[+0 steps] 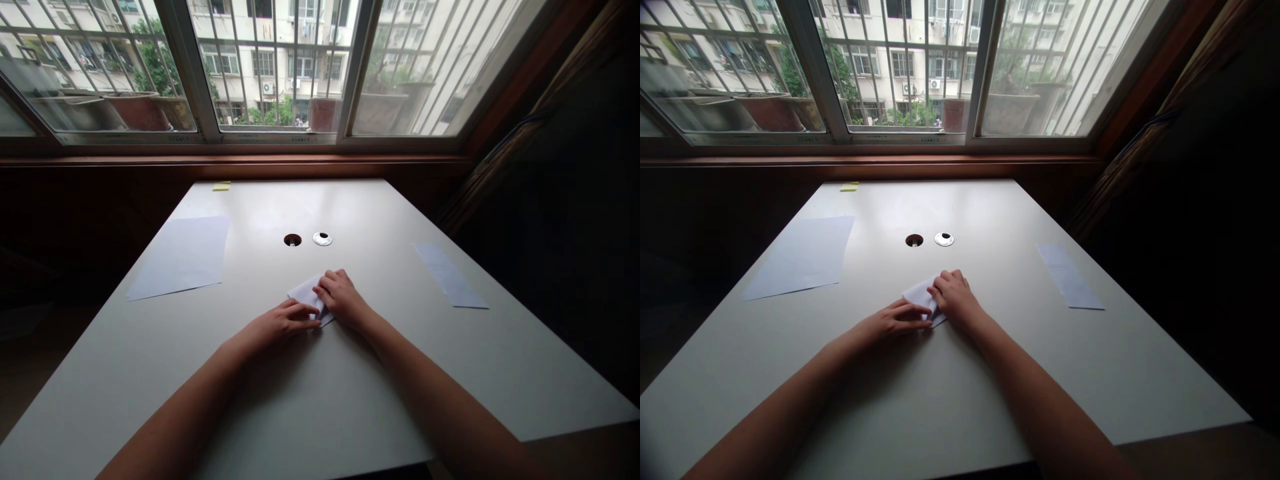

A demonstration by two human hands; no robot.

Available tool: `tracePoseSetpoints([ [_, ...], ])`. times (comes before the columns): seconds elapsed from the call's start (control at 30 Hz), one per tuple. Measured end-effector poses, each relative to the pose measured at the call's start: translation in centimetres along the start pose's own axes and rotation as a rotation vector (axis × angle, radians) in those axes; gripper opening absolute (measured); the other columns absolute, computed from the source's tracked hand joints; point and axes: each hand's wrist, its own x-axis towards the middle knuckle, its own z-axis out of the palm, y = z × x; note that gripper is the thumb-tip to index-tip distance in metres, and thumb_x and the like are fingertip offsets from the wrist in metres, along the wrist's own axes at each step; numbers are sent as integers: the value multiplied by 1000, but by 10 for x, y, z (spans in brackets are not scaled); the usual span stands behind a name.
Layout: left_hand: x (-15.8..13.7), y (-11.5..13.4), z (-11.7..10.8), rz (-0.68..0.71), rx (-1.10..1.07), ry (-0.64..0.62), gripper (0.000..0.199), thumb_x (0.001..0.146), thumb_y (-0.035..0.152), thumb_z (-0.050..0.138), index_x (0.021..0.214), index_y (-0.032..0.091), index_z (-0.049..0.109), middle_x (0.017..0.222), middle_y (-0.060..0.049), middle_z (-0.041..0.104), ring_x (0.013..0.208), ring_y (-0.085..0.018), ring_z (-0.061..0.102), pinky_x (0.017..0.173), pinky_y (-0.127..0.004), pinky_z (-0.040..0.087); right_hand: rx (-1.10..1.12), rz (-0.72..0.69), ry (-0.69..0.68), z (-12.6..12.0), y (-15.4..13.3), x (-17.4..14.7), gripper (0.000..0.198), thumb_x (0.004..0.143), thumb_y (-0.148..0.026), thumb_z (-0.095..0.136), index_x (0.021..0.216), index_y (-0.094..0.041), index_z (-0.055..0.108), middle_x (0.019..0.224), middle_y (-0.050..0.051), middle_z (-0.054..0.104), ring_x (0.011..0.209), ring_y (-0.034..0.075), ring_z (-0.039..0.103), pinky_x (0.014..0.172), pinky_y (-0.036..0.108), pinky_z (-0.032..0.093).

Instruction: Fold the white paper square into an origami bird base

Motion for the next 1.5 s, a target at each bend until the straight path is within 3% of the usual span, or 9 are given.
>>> tracePoseSetpoints([
  [0.2,0,-2,1,29,6,-1,39,98,15,49,132,28,61,133,-8,61,119,-21,57,106,-36,49,-19,-3,5,-1,-1,-1,22,98,-37,51,83,-23,59,96,7,61,99,26,45,92,40,40],
  [0.5,1,-1,2,10,45,-3,40,97,15,48,133,28,60,131,-9,62,118,-22,57,106,-38,50,-8,0,131,4,-2,-4,17,96,-37,53,102,-23,60,102,9,63,100,28,47,93,43,41],
  [0.73,0,0,1,-55,155,25,39,96,15,48,131,21,61,133,-11,61,115,-25,57,103,-41,51,168,32,183,2,4,-3,21,97,-33,52,115,-24,56,100,8,62,100,27,51,93,43,45],
  [1.07,-2,0,4,-112,187,64,42,94,13,48,134,20,58,133,-11,60,114,-25,54,100,-42,53,211,-128,145,-3,6,-3,7,89,-30,66,95,-26,69,118,8,57,111,25,51,100,44,46],
  [1.5,-2,2,4,-166,181,93,39,94,13,51,131,19,59,131,-10,61,115,-25,53,102,-44,52,255,-212,146,6,11,1,17,91,-24,65,106,-26,73,121,8,62,112,24,59,99,44,53],
])
